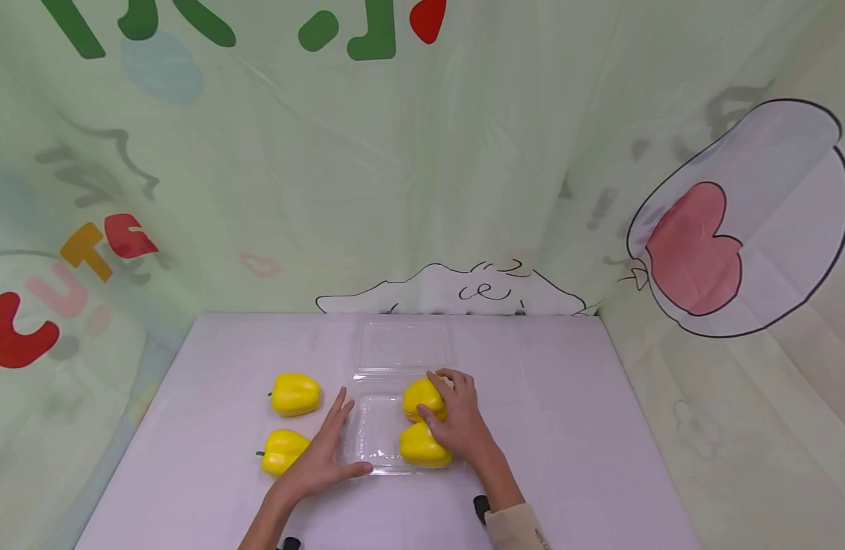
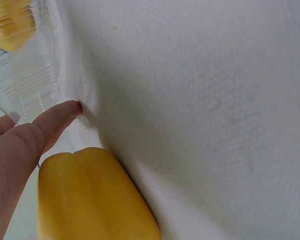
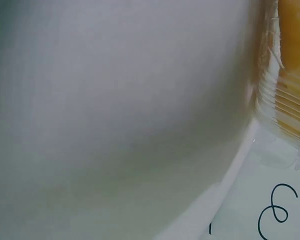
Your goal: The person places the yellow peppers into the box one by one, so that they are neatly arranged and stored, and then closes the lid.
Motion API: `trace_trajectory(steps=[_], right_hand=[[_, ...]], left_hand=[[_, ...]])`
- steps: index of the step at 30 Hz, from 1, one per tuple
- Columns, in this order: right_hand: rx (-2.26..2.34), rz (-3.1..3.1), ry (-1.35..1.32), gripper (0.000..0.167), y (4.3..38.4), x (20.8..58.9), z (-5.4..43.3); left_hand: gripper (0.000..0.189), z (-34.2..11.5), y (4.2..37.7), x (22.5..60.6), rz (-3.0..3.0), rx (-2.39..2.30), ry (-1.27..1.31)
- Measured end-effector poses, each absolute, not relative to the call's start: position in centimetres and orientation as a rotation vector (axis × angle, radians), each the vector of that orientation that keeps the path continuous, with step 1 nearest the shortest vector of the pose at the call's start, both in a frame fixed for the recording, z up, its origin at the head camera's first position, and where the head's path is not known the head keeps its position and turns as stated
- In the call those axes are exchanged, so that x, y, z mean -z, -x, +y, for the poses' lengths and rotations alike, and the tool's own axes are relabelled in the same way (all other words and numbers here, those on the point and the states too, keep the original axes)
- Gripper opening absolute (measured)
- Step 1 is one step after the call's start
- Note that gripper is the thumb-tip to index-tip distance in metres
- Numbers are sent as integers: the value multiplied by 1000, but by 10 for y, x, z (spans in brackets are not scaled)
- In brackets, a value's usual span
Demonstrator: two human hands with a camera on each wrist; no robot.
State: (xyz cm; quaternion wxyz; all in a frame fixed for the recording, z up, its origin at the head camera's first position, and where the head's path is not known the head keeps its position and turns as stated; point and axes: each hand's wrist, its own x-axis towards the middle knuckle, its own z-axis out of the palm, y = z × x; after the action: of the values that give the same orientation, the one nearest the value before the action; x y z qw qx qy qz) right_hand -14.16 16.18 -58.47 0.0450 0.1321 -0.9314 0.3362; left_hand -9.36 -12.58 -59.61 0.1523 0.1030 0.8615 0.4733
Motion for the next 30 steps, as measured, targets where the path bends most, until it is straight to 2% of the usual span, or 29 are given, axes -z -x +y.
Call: trace_trajectory(steps=[9,14,25,30], right_hand=[[-924,-2863,-436,63,142,577,170],[-963,-2863,-438,69,134,575,182],[-1202,-2996,-360,102,102,581,201],[-1318,-2988,-360,112,96,586,201]], left_hand=[[119,-127,94,598,2482,-1350,-297],[119,-127,94,599,2483,-1348,-298],[119,-127,93,598,2478,-1346,-303],[118,-127,94,597,2480,-1343,-297]])
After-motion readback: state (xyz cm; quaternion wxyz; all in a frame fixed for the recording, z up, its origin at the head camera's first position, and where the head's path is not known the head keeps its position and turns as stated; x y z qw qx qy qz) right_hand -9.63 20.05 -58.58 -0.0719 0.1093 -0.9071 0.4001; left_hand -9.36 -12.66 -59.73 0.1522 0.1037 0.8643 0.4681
